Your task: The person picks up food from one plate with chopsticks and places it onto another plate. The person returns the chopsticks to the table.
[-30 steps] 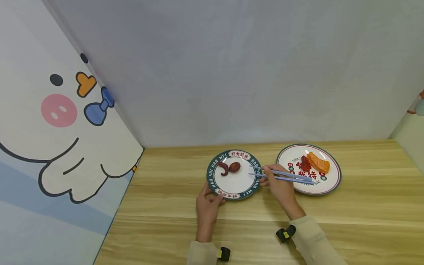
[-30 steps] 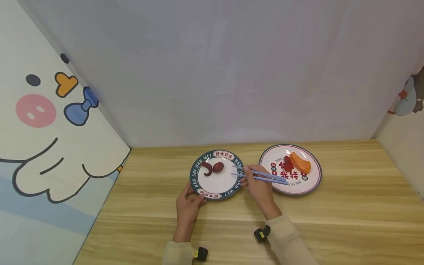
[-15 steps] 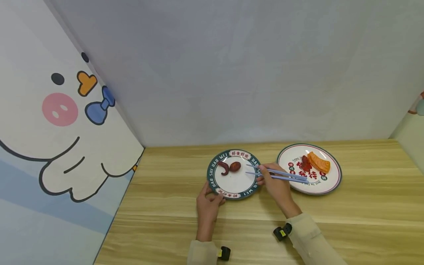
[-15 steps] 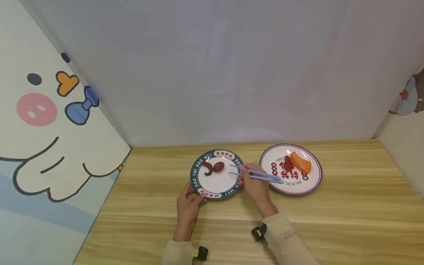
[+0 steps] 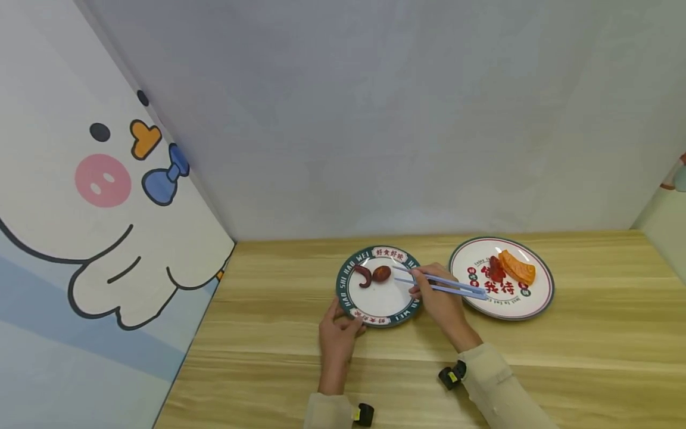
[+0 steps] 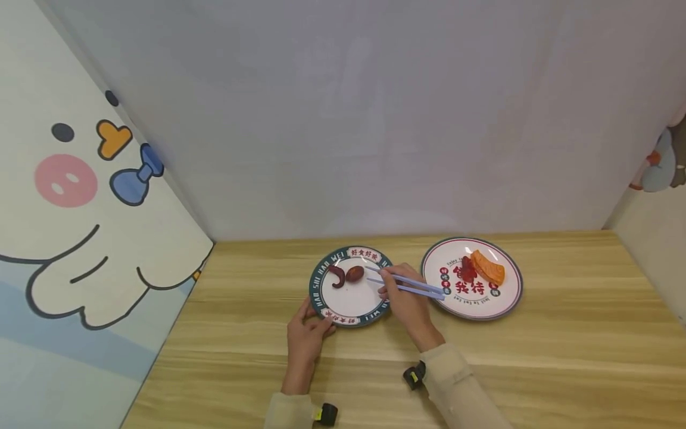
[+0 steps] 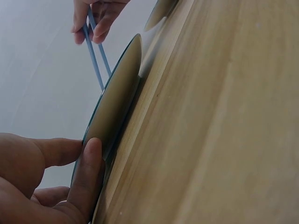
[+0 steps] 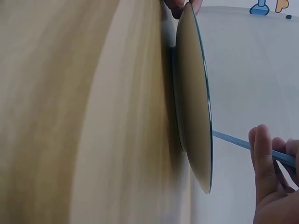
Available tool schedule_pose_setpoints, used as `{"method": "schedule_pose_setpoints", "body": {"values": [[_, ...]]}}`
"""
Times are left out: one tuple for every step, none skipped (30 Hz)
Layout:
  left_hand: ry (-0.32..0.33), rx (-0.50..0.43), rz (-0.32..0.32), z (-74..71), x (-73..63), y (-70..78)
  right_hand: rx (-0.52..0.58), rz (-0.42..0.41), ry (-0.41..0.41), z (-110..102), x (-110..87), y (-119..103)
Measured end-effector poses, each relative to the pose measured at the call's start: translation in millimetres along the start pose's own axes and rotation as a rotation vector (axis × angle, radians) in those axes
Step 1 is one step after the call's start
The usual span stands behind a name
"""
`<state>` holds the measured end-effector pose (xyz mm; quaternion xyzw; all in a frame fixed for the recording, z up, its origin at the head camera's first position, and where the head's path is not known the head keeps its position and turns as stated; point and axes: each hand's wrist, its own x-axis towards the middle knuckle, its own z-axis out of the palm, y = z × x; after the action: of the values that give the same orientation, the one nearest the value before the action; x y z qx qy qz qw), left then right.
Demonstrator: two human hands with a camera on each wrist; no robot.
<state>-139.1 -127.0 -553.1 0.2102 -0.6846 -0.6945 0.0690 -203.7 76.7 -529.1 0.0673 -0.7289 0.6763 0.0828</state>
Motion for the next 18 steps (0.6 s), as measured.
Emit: {"method": "schedule_pose_setpoints", "body": {"values": [[-0.001, 0.000, 0.001, -0.2, -0.3, -0.2, 0.003, -0.003, -0.006, 0.7, 0.4, -0.2], [0.000, 0.000, 0.002, -0.3, -0.5, -0.3, 0.009, -0.004, -0.008, 1.4, 0.7, -0.2], [0.000, -0.001, 0.001, -0.5, -0.8, -0.4, 0.013, -0.005, -0.010, 2.1, 1.1, -0.3], [-0.001, -0.002, 0.003, -0.6, -1.0, -0.2, 0.016, -0.005, -0.011, 2.8, 1.5, -0.2], [0.000, -0.005, 0.002, -0.7, -1.6, 0.0, 0.015, -0.007, -0.012, 3.4, 1.7, 0.0], [-0.001, -0.007, 0.003, -0.9, -1.8, 0.1, 0.013, -0.007, -0.015, 4.0, 2.0, 0.2], [-0.001, -0.007, 0.004, -1.0, -2.1, 0.2, 0.010, -0.007, -0.018, 4.6, 2.2, 0.6], [-0.001, -0.006, 0.006, -1.2, -2.1, 0.2, 0.004, -0.006, -0.022, 5.2, 2.4, 1.1], [-0.003, -0.007, 0.006, -1.3, -2.2, 0.3, 0.000, -0.006, -0.025, 5.8, 2.7, 1.7], [-0.005, -0.009, 0.006, -1.4, -2.2, 0.4, -0.004, -0.007, -0.030, 6.2, 3.0, 2.3], [-0.006, -0.011, 0.005, -1.5, -2.4, 0.5, -0.014, -0.009, -0.034, 6.6, 3.4, 3.1], [-0.007, -0.011, 0.004, -1.6, -2.4, 0.6, -0.021, -0.010, -0.040, 6.9, 3.8, 3.7], [-0.008, -0.011, 0.004, -1.6, -2.3, 0.6, -0.027, -0.013, -0.047, 7.2, 4.4, 4.5], [-0.010, -0.013, 0.004, -1.7, -2.2, 0.7, -0.033, -0.018, -0.054, 7.2, 5.1, 5.3], [-0.012, -0.013, 0.003, -1.7, -2.1, 0.7, -0.035, -0.021, -0.061, 7.0, 5.9, 5.9], [-0.013, -0.013, 0.003, -1.7, -1.8, 0.4, -0.039, -0.027, -0.067, 7.1, 6.8, 6.5], [-0.014, -0.009, 0.002, -1.7, -1.5, 0.1, -0.042, -0.034, -0.073, 7.1, 7.7, 7.0], [-0.014, -0.007, 0.004, -1.7, -0.8, 0.0, -0.044, -0.041, -0.078, 7.1, 8.6, 7.3]]}}
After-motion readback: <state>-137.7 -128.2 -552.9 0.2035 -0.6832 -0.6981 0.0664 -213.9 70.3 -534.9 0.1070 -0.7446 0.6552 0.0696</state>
